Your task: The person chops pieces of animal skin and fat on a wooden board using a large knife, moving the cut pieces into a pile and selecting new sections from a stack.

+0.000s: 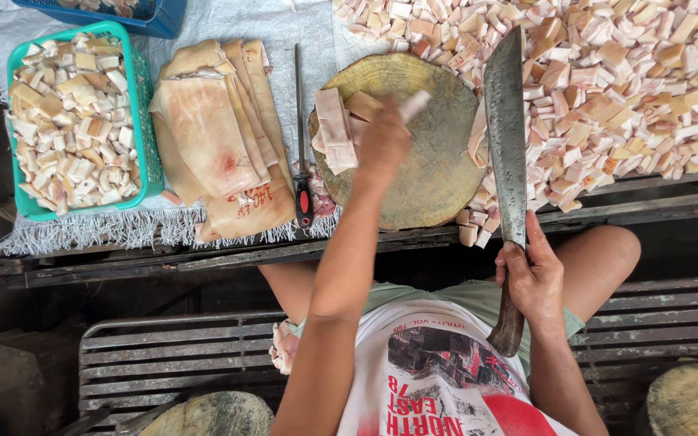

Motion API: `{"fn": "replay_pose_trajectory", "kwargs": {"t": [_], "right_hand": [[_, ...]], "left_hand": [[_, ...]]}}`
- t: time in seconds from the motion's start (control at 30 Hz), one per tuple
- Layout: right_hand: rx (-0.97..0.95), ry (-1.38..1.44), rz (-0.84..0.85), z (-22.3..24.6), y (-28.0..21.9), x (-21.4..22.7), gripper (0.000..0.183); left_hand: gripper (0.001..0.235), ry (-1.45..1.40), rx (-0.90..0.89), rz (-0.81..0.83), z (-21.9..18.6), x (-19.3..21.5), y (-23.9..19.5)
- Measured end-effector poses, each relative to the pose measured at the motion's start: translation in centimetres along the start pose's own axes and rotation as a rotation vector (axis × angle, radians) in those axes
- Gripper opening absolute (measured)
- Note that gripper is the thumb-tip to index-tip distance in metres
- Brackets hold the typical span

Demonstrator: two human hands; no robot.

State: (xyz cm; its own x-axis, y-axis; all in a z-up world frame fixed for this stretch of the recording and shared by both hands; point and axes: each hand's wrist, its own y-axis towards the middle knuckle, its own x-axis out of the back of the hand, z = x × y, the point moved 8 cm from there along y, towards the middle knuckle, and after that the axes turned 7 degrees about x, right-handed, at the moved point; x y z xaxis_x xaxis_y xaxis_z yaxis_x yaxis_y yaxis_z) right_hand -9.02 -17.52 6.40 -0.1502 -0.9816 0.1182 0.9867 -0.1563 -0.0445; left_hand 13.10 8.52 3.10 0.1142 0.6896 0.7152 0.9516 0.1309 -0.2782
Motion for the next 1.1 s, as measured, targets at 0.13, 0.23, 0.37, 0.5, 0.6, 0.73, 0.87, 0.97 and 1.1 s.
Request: {"fn": "replay_pose_trajectory", "kwargs": {"t": [0.13,0.23,0.37,0.5,0.6,0.73,0.87,0.97,1.1], "right_hand": [[0.012,0.049,-0.017,-0.3,0.3,0.2,0.067],[0.033,0.071,-0.031,-0.6,0.4,0.5,0.068],[0.057,0.107,-0.065,-1.3,0.1,1.7,0.069],[0.036,0.128,-0.108,-1.8,-0.2,2.9,0.069],[0.035,0.139,-0.120,-1.9,-0.4,3.4,0.069],[0.023,0.129,-0.126,-2.2,-0.7,3.9,0.070],[-0.004,0.132,-0.125,-2.5,-0.4,3.7,0.071],[-0.027,0.058,-0.086,-2.4,-0.2,3.2,0.069],[-0.061,-0.271,-0.038,-2.2,-0.6,2.7,0.066]], "left_hand": [[0.049,0.250,0.013,-0.220,1.7,7.7,1.4],[0.047,0.381,-0.022,-0.408,0.8,8.4,1.6],[0.058,0.409,-0.054,-0.231,-2.1,3.5,1.5],[0.083,0.286,-0.378,-0.218,-8.7,-4.4,-1.9],[0.077,0.208,-0.161,0.033,-7.8,-10.6,-1.8],[0.028,0.039,-0.234,-0.104,-5.8,-13.5,0.0],[0.021,-0.204,-0.460,-0.184,-4.1,-9.9,-0.6],[0.029,0.001,-0.515,-0.020,-2.9,-6.9,-4.2],[0.029,0.308,-0.630,0.051,-0.7,-5.0,-9.0]]}}
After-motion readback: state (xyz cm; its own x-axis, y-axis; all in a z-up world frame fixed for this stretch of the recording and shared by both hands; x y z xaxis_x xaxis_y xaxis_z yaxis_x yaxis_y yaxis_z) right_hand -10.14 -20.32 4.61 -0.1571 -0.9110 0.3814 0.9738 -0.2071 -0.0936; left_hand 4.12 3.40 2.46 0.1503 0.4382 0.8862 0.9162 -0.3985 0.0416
